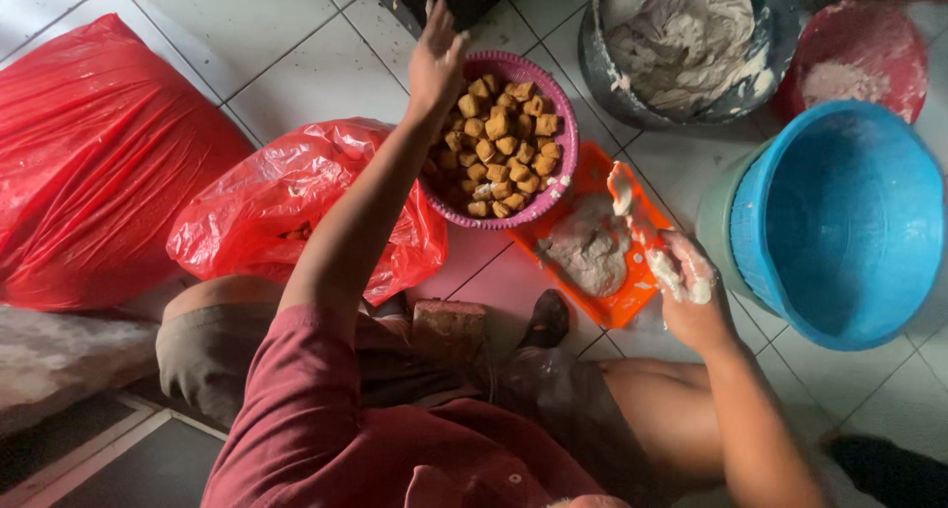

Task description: The person sits on the floor and coats fried tofu cubes with wet batter. They take pieces one at a time from a basket, press and turn them in batter on an orange tray using their hands and a plastic spatula, and place the coated pieces back into the basket.

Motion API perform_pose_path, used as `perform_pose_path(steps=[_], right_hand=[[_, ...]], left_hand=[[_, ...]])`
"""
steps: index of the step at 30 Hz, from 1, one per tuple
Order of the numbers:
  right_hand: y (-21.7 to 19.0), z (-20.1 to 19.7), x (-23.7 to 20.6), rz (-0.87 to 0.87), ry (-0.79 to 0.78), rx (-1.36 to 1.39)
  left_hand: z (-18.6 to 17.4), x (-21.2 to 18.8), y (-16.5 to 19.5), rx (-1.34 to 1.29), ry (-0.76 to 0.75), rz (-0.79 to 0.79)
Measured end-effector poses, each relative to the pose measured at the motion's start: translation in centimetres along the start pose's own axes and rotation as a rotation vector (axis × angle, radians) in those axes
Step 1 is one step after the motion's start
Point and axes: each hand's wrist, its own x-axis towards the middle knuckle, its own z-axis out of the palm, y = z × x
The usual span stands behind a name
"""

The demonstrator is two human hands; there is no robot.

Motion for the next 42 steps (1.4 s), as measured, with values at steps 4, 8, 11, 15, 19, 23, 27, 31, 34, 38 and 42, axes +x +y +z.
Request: perform_pose_path(steps=[4,8,11,15,19,23,27,31,34,38,42], right_hand=[[-1.4,-0.2,0.4,0.167,-0.044,0.216],[0.7,-1.5,1.9,0.330,0.050,0.284],[6.1,-3.8,5.8,0.304,0.014,-0.118],[15.7,-5.9,7.8,0.352,-0.150,-1.066],[23.1,-1.4,6.4,0.750,-0.086,-1.153],[26.6,4.9,3.5,0.907,0.199,-0.854],[27.2,9.2,3.0,0.954,0.485,-0.527],[26.4,11.3,3.4,0.924,0.616,-0.049],[26.3,11.7,3.7,0.899,0.640,0.224],[27.6,10.6,4.1,0.744,0.730,-0.208],[28.8,9.3,3.9,0.806,0.837,-0.423]], left_hand=[[-0.3,-8.3,-6.2,0.352,-0.199,-0.077],[-0.2,-13.6,-10.7,0.893,-0.540,-0.086],[-0.5,-15.3,-12.1,1.124,-0.526,0.114],[-1.1,-15.8,-12.7,1.150,-0.595,0.020],[-1.6,-16.1,-13.1,1.090,-0.605,-0.022],[-1.7,-16.4,-13.4,1.096,-0.568,0.088],[-1.4,-16.4,-13.5,1.086,-0.659,-0.122],[-1.2,-16.4,-13.6,1.093,-0.623,-0.109],[-1.3,-16.6,-13.7,1.084,-0.612,-0.046],[-1.6,-16.7,-13.8,1.058,-0.608,-0.002],[-1.6,-16.7,-14.1,1.074,-0.605,-0.008]])
